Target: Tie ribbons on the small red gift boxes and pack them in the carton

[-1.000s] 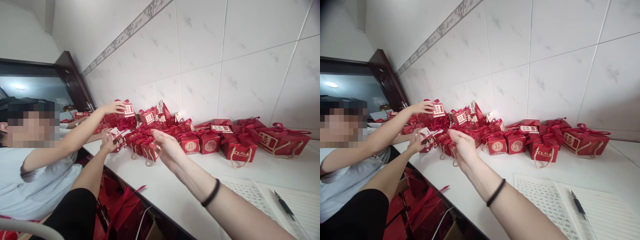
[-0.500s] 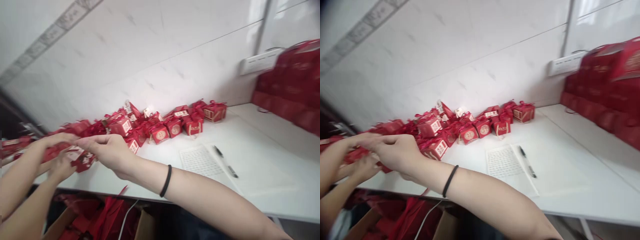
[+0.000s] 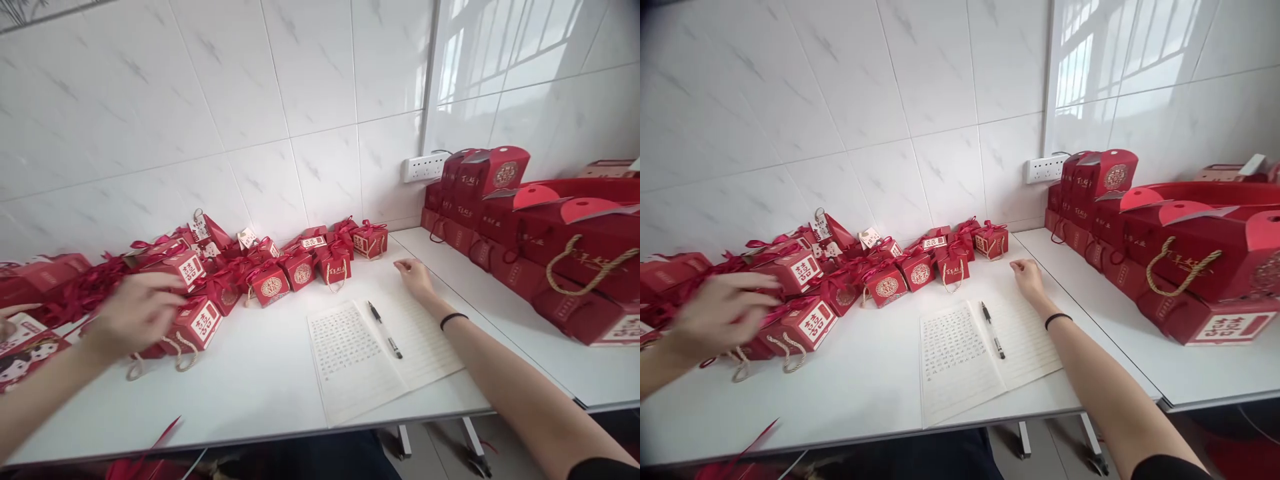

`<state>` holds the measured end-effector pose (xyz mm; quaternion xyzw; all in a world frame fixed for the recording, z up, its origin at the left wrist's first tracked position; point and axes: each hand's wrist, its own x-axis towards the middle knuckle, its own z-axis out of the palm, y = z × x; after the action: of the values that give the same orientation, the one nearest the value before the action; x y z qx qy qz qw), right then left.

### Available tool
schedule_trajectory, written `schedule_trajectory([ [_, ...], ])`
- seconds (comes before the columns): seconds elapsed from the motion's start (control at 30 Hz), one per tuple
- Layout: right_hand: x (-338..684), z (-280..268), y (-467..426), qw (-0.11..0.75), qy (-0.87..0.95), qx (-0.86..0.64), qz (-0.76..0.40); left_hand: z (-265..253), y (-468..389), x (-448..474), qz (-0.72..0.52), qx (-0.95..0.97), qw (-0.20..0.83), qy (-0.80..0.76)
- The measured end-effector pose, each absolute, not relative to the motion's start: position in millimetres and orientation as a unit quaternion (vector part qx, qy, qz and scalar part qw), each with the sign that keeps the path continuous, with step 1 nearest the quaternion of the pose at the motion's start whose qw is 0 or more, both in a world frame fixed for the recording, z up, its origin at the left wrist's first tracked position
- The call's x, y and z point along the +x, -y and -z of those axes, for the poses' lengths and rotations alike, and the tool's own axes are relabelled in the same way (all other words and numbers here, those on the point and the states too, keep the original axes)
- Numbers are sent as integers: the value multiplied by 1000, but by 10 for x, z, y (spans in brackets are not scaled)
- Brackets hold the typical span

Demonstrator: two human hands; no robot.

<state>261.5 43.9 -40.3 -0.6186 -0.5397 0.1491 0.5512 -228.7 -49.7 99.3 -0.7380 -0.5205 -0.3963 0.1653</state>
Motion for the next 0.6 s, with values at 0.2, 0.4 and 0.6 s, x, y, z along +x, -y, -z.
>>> schedule_trajectory([
  [0.2,2775,471,-451,523,529,-657,-125,-96,-77,-664,336,-904,84,252],
  [0.4,2826,493,-569,507,512,-685,-106,535,-350,-188,487,-821,57,292],
  [0.6,2709,547,-643,522,488,-692,-97,572,-329,-453,506,-779,18,370],
])
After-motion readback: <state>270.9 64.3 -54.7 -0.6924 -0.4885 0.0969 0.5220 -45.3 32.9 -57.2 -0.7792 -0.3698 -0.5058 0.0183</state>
